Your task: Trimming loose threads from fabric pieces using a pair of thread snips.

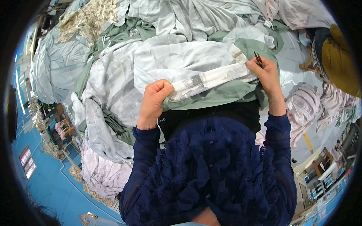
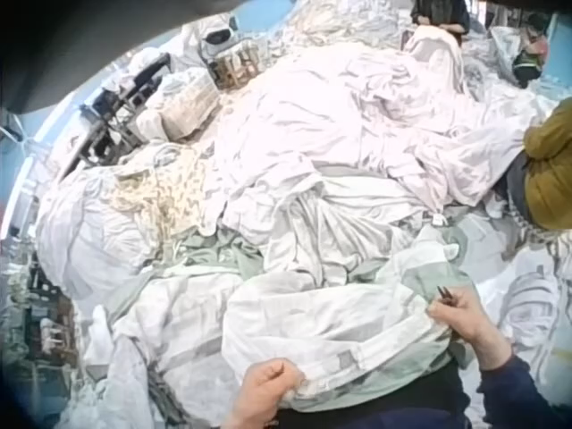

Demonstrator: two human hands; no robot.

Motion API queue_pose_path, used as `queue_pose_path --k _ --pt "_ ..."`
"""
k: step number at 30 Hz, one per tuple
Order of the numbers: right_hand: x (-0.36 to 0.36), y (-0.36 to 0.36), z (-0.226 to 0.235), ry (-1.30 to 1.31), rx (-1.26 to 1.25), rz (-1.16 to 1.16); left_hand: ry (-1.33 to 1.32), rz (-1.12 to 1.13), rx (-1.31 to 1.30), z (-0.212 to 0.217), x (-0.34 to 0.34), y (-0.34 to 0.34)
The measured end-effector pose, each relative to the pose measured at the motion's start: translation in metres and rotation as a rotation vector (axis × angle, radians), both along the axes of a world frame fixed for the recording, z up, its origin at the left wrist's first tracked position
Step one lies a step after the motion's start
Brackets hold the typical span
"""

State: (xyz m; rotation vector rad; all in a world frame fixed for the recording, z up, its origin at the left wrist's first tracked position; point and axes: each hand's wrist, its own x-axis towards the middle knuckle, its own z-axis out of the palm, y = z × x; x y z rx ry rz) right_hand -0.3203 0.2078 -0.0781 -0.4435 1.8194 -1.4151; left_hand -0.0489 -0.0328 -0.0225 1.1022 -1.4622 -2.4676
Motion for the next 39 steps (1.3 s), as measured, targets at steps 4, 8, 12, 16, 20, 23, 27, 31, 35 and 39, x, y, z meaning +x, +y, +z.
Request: queue_pose_path --k 4,8,12,16,20,23,27,31,35,39 --pt "0.003 -0.005 0.004 0.121 0.082 -0.025 -0.132 -0.067 -0.088 0.005 -0.006 0.004" --pt "0.010 -0.012 0.015 0.311 0.169 -0.046 -0.146 -0.078 -0.142 -0.003 0.002 -0.001" --pt "0.039 -0.035 0.048 0.757 0.146 -0.168 -0.099 -0.016 -0.160 -0.010 -0.001 -0.001" --pt "0.072 -0.039 0.056 0.615 -0.078 0.109 -0.105 0.008 -0.182 -0.019 0.003 -0.004" --pt "0.104 -0.046 0.056 0.456 -0.139 0.493 -0.113 0.008 -0.180 -0.025 0.002 -0.007" --pt "0.119 -0.057 0.057 0.516 -0.108 0.627 -0.105 0.053 -0.140 -0.029 0.001 -0.006" --pt "0.132 -0.059 0.034 0.680 -0.192 0.578 -0.093 0.051 -0.153 -0.030 -0.001 -0.006" --pt "0.122 -0.055 0.040 0.430 -0.223 0.311 -0.127 0.067 -0.148 -0.033 0.001 -0.006" --pt "0.102 -0.048 0.037 0.369 -0.131 0.190 -0.127 0.092 -0.152 -0.042 0.002 -0.009" --pt "0.090 -0.039 0.036 0.330 -0.078 0.067 -0.157 0.074 -0.158 -0.044 -0.004 -0.014"
